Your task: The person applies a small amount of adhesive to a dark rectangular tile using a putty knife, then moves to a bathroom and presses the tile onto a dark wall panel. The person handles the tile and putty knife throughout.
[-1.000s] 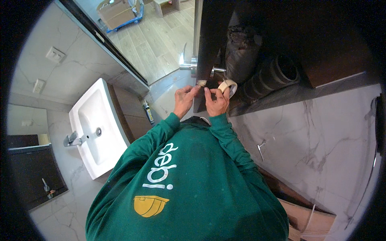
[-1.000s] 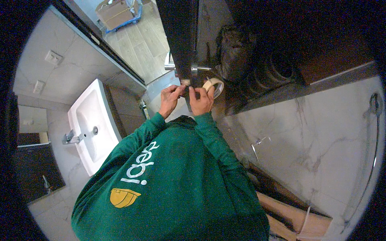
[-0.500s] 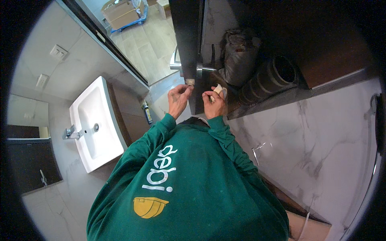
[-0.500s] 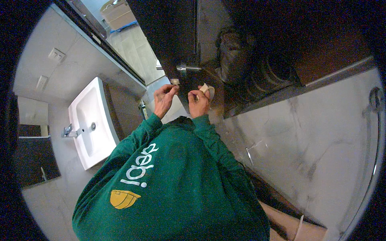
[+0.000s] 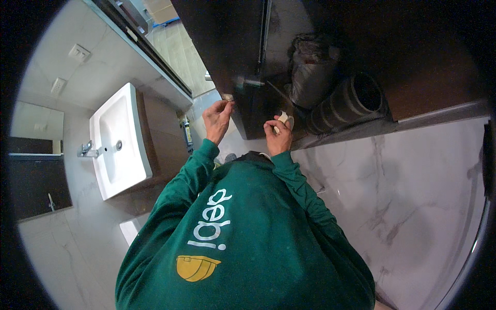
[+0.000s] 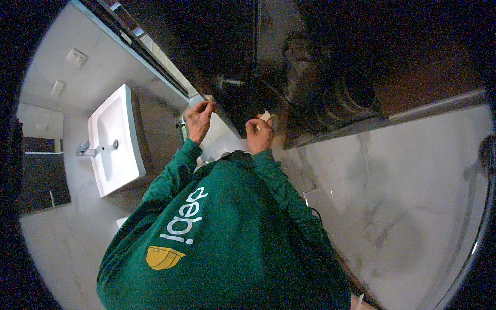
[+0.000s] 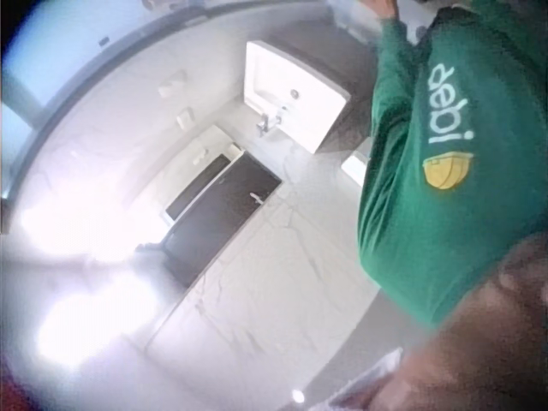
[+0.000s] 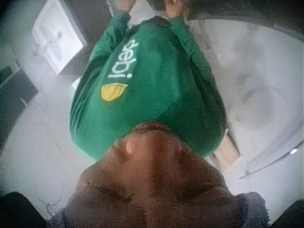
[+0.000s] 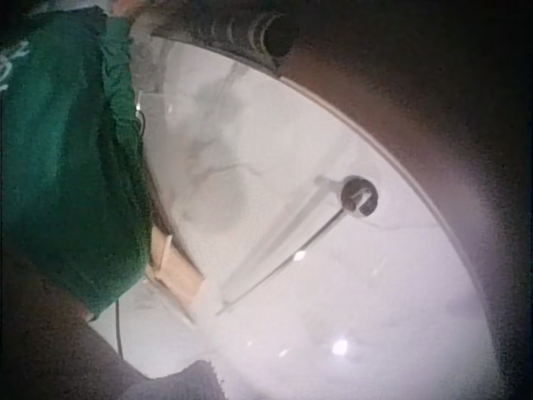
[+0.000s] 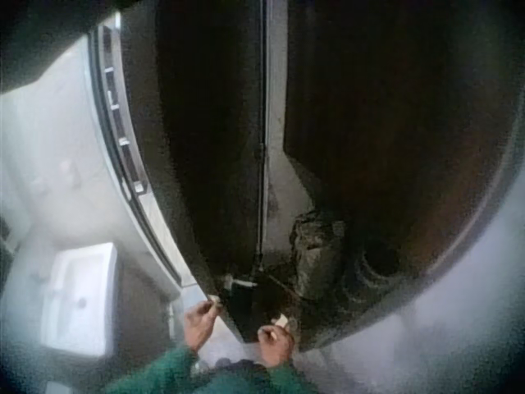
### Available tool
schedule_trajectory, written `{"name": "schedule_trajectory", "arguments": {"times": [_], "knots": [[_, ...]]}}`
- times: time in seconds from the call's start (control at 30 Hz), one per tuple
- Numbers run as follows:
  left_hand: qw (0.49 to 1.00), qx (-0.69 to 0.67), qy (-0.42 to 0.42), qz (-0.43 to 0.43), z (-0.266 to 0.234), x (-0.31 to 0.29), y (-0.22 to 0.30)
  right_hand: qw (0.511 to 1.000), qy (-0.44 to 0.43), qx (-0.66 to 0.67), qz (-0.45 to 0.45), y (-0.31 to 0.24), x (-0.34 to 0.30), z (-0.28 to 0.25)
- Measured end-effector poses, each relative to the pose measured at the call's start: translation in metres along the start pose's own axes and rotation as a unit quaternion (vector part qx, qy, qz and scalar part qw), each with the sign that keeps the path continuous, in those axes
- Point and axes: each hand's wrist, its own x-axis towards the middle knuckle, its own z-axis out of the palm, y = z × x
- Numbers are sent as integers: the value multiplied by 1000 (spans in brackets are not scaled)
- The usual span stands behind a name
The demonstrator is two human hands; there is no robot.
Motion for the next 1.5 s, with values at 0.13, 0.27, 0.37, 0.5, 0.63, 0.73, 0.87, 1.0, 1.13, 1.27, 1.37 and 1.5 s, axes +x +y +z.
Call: {"name": "schedule_trajectory", "arguments": {"times": [0.13, 0.27, 0.37, 0.5, 0.63, 0.73, 0.87, 1.0, 1.13, 1.27, 1.37, 1.5], "knots": [[980, 131, 66, 135, 9, -2, 3, 1000, -28, 1, 11, 13, -1, -9], [955, 208, 75, 197, 6, 4, 1, 999, -42, 19, 26, 21, -3, -17], [965, 177, 50, 187, -1, 4, -1, 998, -57, 1, 11, 21, -6, -20], [966, 179, 25, 184, -8, 7, -2, 997, -75, 17, 9, 22, -13, -22], [967, 202, 40, 150, -10, 9, -6, 996, -84, 13, 15, 25, -21, -25], [977, 171, 74, 102, -6, -8, -14, 994, -93, 48, 40, 25, -23, -27], [994, 67, 85, -13, 11, -58, -29, 994, -102, 43, 22, 31, -19, -37], [990, 32, 133, -44, 26, -76, -33, 991, -135, 0, -10, 47, -13, -42], [988, -23, 148, -46, 22, -64, -23, 981, -184, -21, -56, 48, -9, -37], [983, -69, 167, -12, 15, -48, -10, 957, -256, 101, 92, 17, -4, -37], [986, -54, 158, -17, 18, -36, -7, 944, -306, 79, 99, -8, 1, -43], [969, -193, 131, -76, 27, -20, -15, 938, -331, 64, 76, -25, 4, -44]]}}
